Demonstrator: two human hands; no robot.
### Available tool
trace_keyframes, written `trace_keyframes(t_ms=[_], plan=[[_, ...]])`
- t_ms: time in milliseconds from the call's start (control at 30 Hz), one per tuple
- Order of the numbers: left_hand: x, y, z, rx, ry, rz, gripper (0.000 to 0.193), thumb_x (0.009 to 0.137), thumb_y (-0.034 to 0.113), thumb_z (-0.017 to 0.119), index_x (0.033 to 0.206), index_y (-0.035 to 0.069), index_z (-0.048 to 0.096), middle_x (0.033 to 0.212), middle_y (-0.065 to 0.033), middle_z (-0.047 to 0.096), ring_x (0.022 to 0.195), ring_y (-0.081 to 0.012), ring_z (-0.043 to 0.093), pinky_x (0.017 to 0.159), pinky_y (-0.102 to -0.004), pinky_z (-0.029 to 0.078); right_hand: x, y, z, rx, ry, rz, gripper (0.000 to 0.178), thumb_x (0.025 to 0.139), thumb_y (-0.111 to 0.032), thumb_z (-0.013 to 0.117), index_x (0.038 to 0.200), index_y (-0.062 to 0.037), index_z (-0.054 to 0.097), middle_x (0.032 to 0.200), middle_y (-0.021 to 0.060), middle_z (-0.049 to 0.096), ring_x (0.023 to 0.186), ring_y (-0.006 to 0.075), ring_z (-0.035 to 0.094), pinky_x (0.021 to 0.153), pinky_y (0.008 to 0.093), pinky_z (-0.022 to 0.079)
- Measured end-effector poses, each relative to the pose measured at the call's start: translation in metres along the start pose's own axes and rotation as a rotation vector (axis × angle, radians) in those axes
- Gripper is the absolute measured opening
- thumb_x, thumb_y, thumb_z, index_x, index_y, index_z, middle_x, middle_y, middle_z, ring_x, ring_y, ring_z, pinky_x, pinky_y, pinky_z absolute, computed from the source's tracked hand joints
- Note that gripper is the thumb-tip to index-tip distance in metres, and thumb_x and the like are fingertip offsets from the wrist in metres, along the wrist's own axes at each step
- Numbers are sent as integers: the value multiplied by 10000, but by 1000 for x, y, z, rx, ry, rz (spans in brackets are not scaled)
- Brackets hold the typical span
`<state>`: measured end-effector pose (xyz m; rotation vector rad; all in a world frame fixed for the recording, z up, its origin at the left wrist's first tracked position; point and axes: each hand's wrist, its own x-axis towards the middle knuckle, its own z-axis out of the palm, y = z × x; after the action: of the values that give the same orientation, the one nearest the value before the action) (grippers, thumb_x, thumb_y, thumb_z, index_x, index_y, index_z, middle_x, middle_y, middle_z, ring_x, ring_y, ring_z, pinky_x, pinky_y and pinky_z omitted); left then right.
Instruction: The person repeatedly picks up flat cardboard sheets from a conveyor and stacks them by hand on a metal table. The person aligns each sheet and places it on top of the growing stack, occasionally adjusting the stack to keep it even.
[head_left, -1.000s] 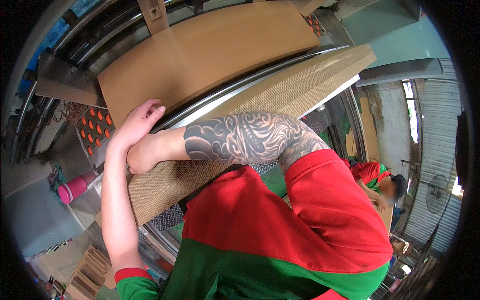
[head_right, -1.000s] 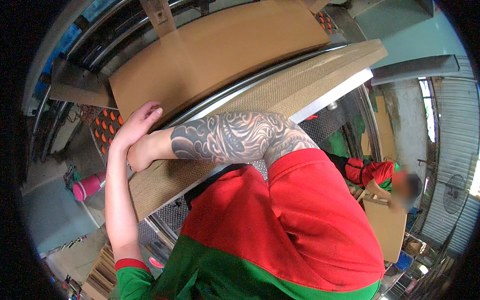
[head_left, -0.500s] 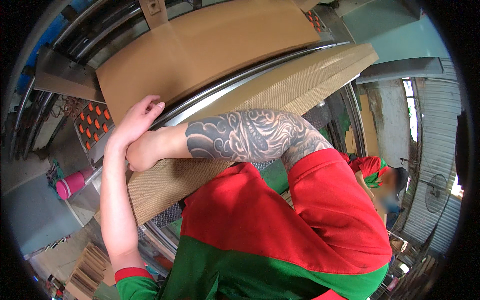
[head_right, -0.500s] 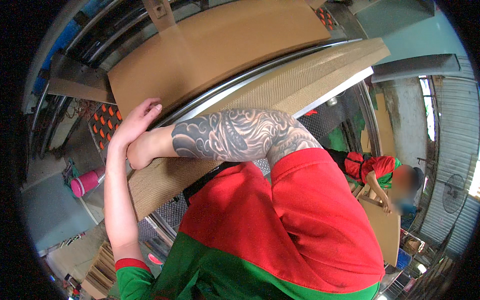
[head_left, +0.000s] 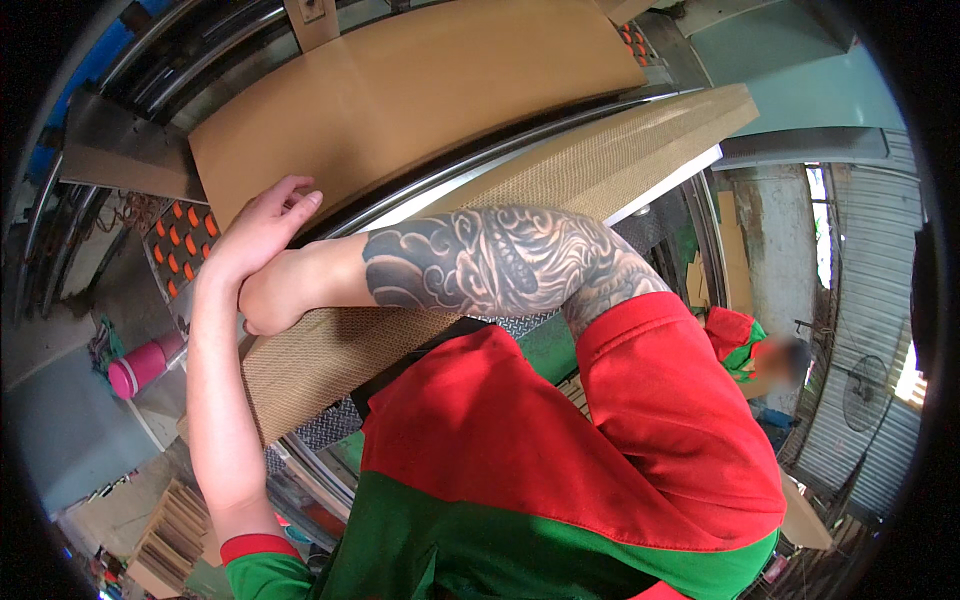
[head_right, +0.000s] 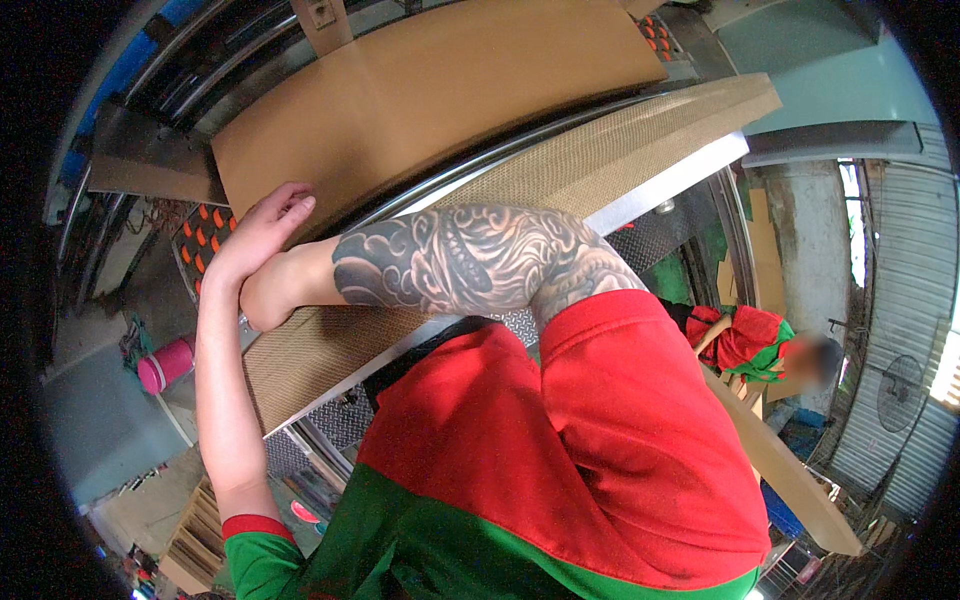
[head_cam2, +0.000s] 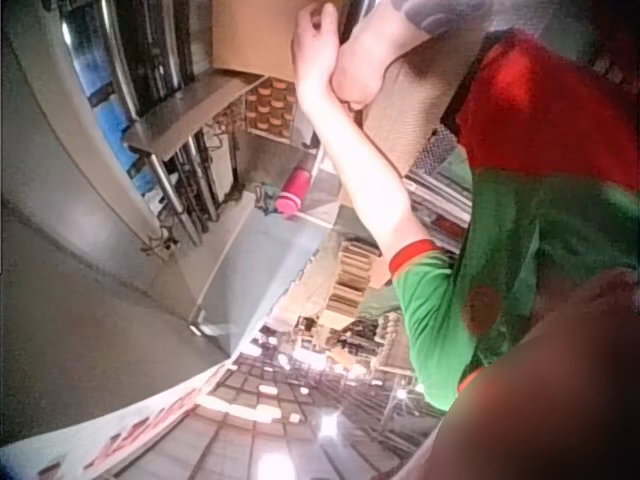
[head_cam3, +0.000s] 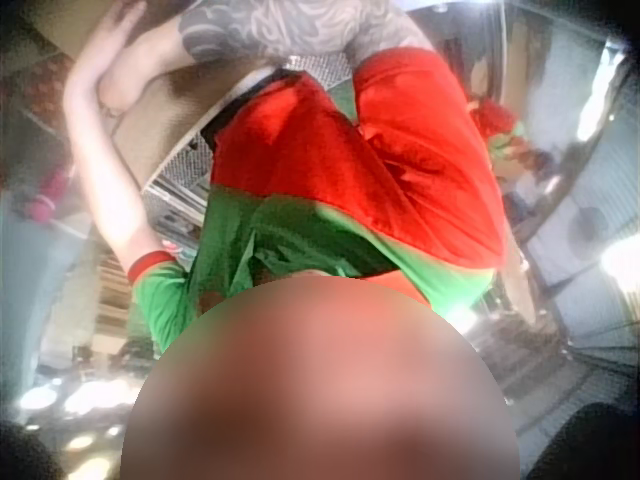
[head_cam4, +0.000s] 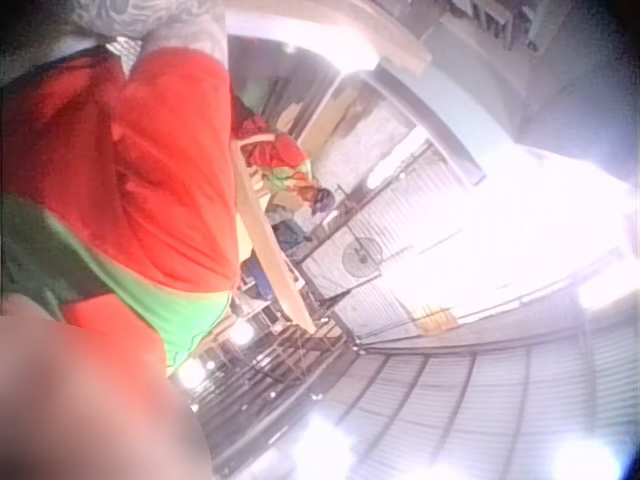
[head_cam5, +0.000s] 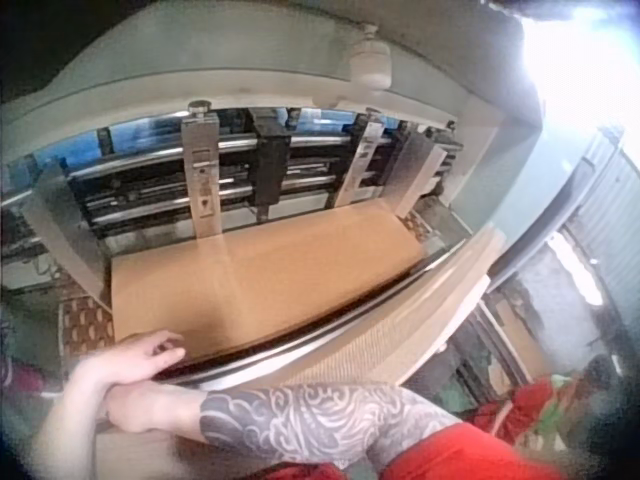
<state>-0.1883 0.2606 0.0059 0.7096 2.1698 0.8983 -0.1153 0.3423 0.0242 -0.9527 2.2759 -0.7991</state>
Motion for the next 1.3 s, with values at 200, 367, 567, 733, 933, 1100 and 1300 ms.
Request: trace_keyframes(t_ms=[200, 367, 567, 733, 933, 1100, 1300], plan=[[5, 5, -8, 40, 40, -15, 605, 1099, 453, 623, 1474, -20, 585, 1257, -213, 732, 1140, -290, 707, 1019, -399, 547, 8, 7, -8, -3, -16, -20, 345, 1015, -274, 636, 1170, -22, 813, 1237, 211, 778, 1160, 371, 740, 1056, 493, 539], [10, 8, -16, 74, 48, -6, 602, 1102, 452, 623, 1482, -12, 579, 1256, -206, 732, 1137, -291, 710, 1010, -401, 551, 14, 11, -11, -11, 13, 1, 329, 1016, -257, 639, 1173, -28, 815, 1232, 198, 783, 1152, 366, 745, 1050, 488, 543], [15, 8, -23, 77, 71, 24, 603, 1105, 456, 623, 1483, -12, 574, 1221, -207, 738, 1110, -291, 719, 993, -405, 559, 17, 15, -16, -24, 37, 15, 316, 1014, -231, 637, 1191, -37, 812, 1231, 199, 784, 1150, 366, 749, 1034, 488, 551], [5, 14, -18, 74, 92, 36, 598, 1104, 455, 626, 1481, -6, 577, 1213, -202, 738, 1114, -290, 718, 994, -405, 558, 12, 10, -10, -18, 32, 3, 308, 1004, -213, 639, 1190, -38, 811, 1222, 202, 785, 1130, 369, 755, 1020, 494, 557], [6, 12, -13, 55, 78, 23, 598, 1101, 453, 629, 1477, -10, 582, 1208, -193, 740, 1107, -279, 711, 991, -394, 552, 10, 12, -2, -26, 89, -35, 302, 1002, -206, 628, 1168, -33, 812, 1197, 213, 789, 1114, 372, 759, 1014, 496, 559], [7, 1, -7, 23, 54, 3, 581, 1101, 426, 634, 1479, -12, 582, 1200, -173, 744, 1107, -250, 702, 997, -383, 546, 9, 12, 0, -15, 46, -35, 321, 989, -217, 623, 1164, -28, 815, 1215, 216, 783, 1146, 370, 750, 1035, 499, 550], [-7, 23, -19, -39, 179, 111, 537, 1105, 338, 650, 1513, -1, 565, 1306, -179, 723, 1203, -239, 688, 1057, -372, 525, 11, 9, 1, -35, 44, -7, 402, 1022, -313, 612, 1185, 6, 794, 1212, 238, 776, 1155, 394, 742, 1058, 504, 541]])
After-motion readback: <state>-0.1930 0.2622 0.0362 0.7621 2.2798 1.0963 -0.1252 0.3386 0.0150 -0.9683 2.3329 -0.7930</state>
